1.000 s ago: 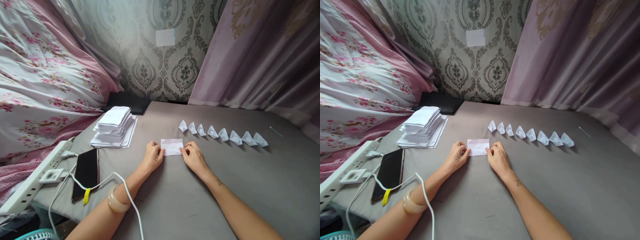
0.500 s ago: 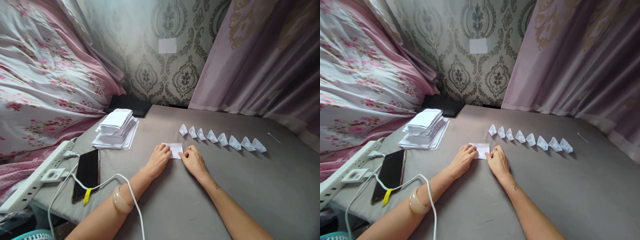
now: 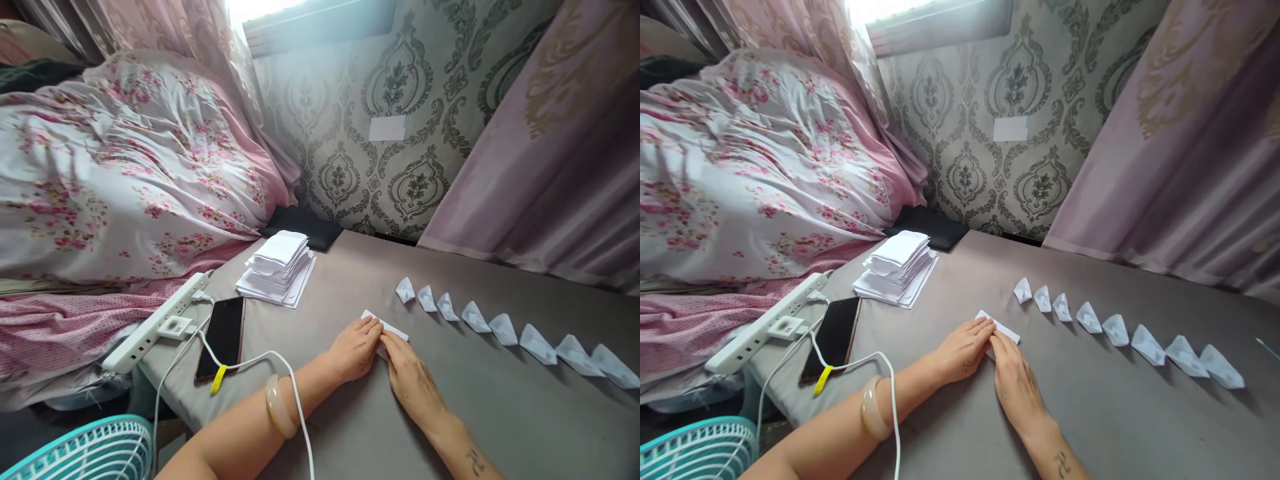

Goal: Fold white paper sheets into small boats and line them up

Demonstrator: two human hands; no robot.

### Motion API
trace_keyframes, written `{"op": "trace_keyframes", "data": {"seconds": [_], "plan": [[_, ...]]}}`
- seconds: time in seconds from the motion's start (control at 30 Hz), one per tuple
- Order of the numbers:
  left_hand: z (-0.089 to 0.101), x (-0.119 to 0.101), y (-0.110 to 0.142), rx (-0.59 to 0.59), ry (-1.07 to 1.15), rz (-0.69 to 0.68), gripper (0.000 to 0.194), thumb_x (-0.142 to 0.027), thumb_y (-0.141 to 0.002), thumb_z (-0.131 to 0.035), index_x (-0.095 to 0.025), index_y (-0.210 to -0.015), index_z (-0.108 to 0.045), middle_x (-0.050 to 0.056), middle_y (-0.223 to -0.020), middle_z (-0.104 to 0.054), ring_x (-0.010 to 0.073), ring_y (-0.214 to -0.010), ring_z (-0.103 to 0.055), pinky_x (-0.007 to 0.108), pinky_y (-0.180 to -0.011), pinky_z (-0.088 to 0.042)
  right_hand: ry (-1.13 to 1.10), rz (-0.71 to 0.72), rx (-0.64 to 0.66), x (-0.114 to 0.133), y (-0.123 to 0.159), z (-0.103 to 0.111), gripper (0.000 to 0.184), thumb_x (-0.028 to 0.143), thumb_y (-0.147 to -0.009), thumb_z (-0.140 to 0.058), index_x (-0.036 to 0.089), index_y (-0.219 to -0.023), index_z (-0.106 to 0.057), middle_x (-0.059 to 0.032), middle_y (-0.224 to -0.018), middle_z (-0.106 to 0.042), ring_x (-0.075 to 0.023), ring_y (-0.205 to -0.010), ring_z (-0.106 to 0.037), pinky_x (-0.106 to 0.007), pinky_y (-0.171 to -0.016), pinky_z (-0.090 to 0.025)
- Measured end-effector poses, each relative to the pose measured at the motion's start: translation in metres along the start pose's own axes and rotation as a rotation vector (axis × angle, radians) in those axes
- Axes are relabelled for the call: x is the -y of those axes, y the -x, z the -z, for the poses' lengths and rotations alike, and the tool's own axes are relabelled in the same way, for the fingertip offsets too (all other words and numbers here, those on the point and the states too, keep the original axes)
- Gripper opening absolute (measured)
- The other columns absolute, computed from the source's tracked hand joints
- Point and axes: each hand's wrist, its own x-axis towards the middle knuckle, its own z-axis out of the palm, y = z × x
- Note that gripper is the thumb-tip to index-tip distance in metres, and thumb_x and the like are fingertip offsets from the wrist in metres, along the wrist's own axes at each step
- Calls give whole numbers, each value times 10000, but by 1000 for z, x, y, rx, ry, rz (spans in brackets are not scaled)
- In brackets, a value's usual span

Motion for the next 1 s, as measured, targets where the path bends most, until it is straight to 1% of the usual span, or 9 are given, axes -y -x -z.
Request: {"op": "trace_keyframes", "data": {"seconds": [0.07,0.13,0.3,0.47,0.57,0.67,0.77,0.87,1.0], "plan": [[-4,1,2,34,-37,54,466,-271,-942,-265,-94,-1368,-325,150,-1447,-375,259,-1351,-315,411,-1106,-269,18,5,11,-6,3,-7,503,50,-835,-283,174,-1279,-484,-104,-1305,-536,-187,-1228,-478,-364,-1006,-431],[-4,2,4,68,-66,105,512,-322,-953,-208,-90,-1403,-284,151,-1485,-305,266,-1384,-244,431,-1123,-220,61,-10,4,-10,6,-11,477,87,-852,-297,156,-1273,-510,-119,-1321,-531,-210,-1239,-476,-388,-1015,-427],[4,3,9,145,-129,175,591,-416,-953,-148,-88,-1439,-215,159,-1515,-213,269,-1406,-166,485,-1120,-177,149,-105,-58,-11,9,-4,371,252,-900,-372,153,-1186,-587,-134,-1282,-564,-253,-1195,-512,-411,-980,-442],[10,7,9,100,-150,248,518,-346,-958,-180,-123,-1416,-277,160,-1490,-289,283,-1378,-247,480,-1088,-231,152,-160,-55,-15,0,8,284,267,-907,-378,187,-964,-644,-98,-1156,-627,-240,-1062,-559,-368,-866,-475],[18,8,8,48,-174,292,429,-310,-938,-285,-150,-1309,-429,167,-1423,-389,298,-1313,-346,466,-1032,-308,119,-214,-47,-24,-8,8,223,274,-893,-410,189,-830,-606,-92,-1031,-641,-233,-933,-571,-348,-774,-476],[29,5,7,12,-187,192,298,-186,-879,-373,-183,-1116,-553,138,-1327,-469,279,-1188,-439,427,-940,-383,90,-266,-58,-30,-13,6,171,277,-859,-464,165,-928,-573,-97,-986,-618,-237,-905,-559,-352,-789,-456],[31,-1,7,37,-137,24,318,-105,-784,-438,-214,-1057,-561,97,-1193,-531,235,-1007,-497,372,-844,-426,66,-331,-38,-29,-14,8,251,295,-849,-456,158,-1034,-556,-107,-1035,-592,-241,-955,-563,-342,-795,-443],[27,-3,7,63,-48,-49,343,-96,-728,-475,-211,-1043,-549,84,-1098,-548,212,-925,-496,327,-821,-442,31,-437,25,-26,-14,14,256,353,-826,-463,186,-982,-578,-89,-973,-614,-226,-862,-601,-314,-694,-438],[24,-1,8,59,3,-48,367,-59,-741,-425,-200,-1065,-524,90,-1093,-543,208,-962,-495,316,-872,-439,-63,-604,99,-25,-15,21,233,411,-790,-471,218,-799,-601,-41,-752,-653,-203,-687,-610,-282,-578,-397]]}}
